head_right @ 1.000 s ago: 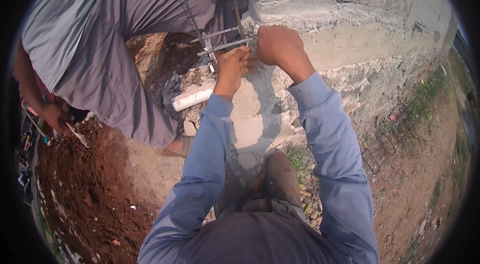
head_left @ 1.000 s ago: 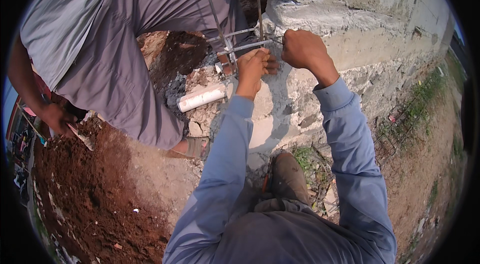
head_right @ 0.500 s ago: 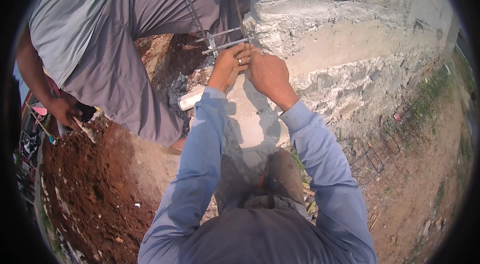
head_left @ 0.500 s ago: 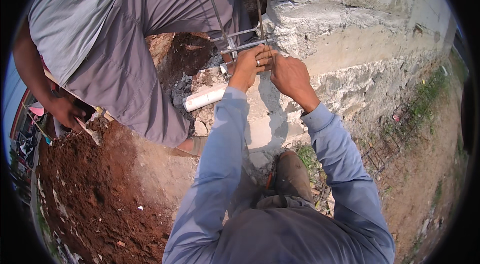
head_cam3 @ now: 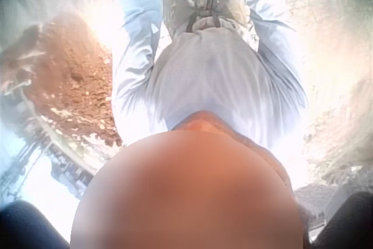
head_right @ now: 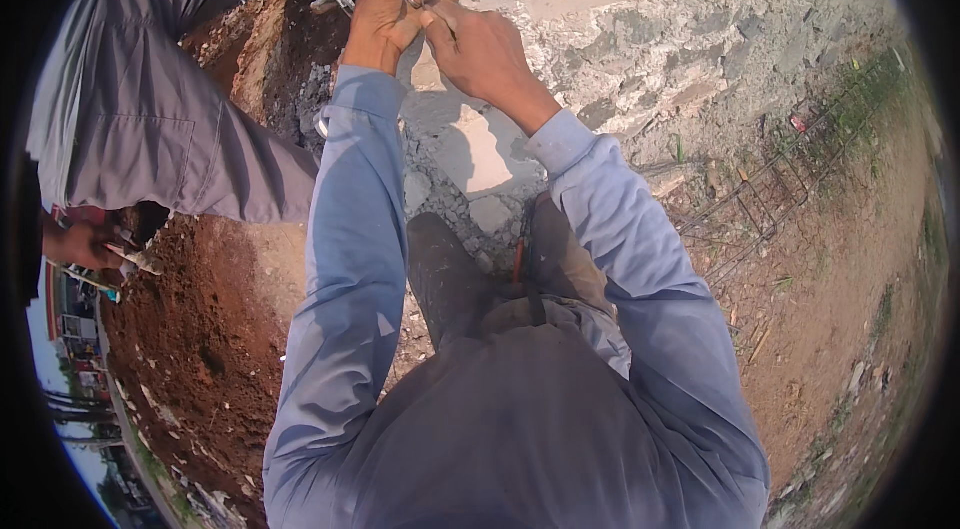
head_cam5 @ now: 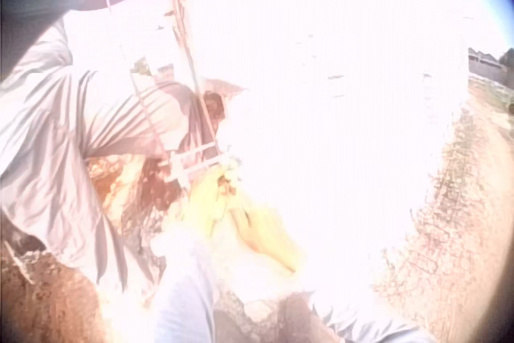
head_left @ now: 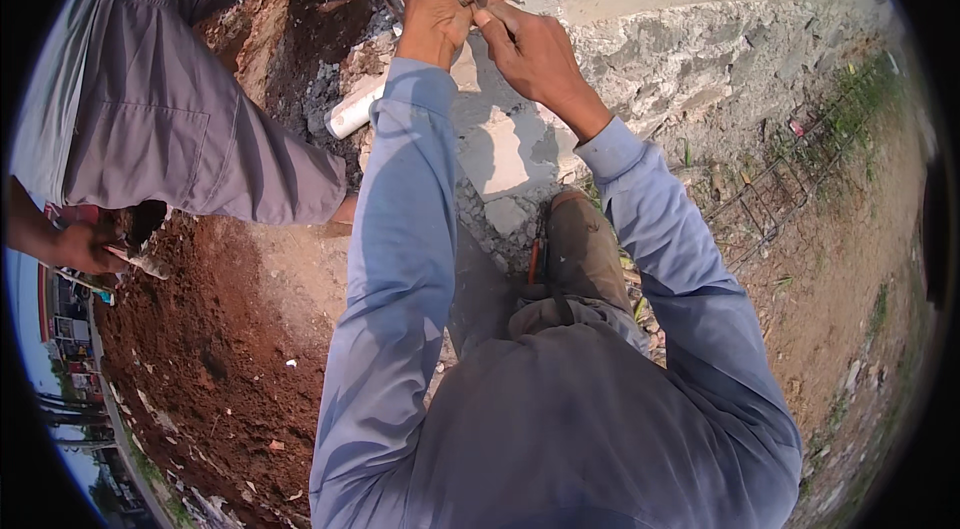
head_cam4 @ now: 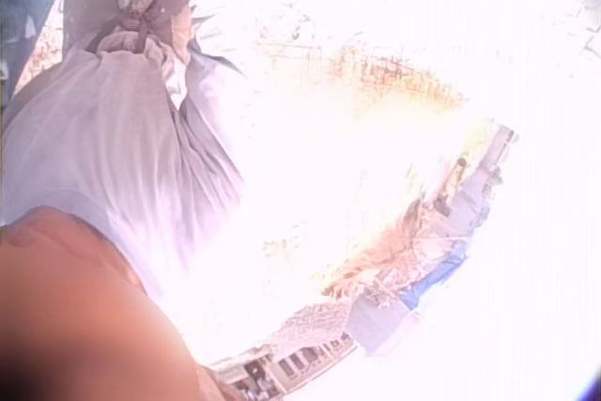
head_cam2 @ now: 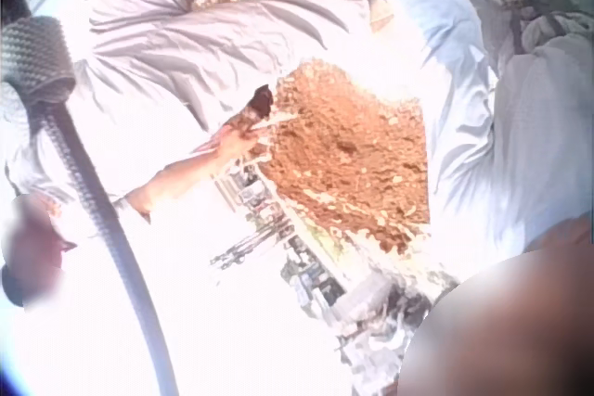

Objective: The person uses pliers to cut and bend small metal wires, then wraps them around vertical rebar rods embedded in a concrete wall to secure them. Another worker assists by holding the rebar in place. The task is performed at a construction site with exposed soil and building materials nearby.

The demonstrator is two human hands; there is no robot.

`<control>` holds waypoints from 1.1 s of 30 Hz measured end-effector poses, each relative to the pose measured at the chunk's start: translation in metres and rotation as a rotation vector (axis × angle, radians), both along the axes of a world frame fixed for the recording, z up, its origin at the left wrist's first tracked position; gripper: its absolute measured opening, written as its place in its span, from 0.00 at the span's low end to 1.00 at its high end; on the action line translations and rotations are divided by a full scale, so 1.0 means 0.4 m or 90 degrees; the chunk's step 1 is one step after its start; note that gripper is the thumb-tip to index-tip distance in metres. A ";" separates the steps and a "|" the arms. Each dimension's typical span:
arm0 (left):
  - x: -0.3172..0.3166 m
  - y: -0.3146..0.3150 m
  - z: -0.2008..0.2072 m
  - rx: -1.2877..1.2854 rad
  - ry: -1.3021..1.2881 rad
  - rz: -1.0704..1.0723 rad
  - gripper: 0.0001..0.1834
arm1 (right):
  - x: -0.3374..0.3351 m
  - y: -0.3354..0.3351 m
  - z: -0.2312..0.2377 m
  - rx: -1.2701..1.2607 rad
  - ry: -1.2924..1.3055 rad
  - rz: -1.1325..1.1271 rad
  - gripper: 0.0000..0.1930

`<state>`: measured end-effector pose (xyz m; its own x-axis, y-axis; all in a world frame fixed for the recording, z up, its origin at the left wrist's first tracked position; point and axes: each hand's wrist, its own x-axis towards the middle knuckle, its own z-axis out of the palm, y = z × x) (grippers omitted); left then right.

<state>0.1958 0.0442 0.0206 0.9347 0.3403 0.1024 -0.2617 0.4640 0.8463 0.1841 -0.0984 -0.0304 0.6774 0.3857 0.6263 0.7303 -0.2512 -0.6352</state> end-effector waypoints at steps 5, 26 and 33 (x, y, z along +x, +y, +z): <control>-0.022 -0.003 0.026 0.150 -0.027 -0.005 0.07 | -0.090 -0.117 -0.326 0.068 0.428 0.133 0.26; -0.068 -0.051 0.054 0.357 0.087 0.201 0.19 | -0.421 -0.023 -1.262 -0.667 0.416 -0.017 0.19; -0.022 -0.087 0.058 0.358 0.041 0.260 0.16 | -0.374 -0.026 -1.321 -0.582 0.383 -0.083 0.22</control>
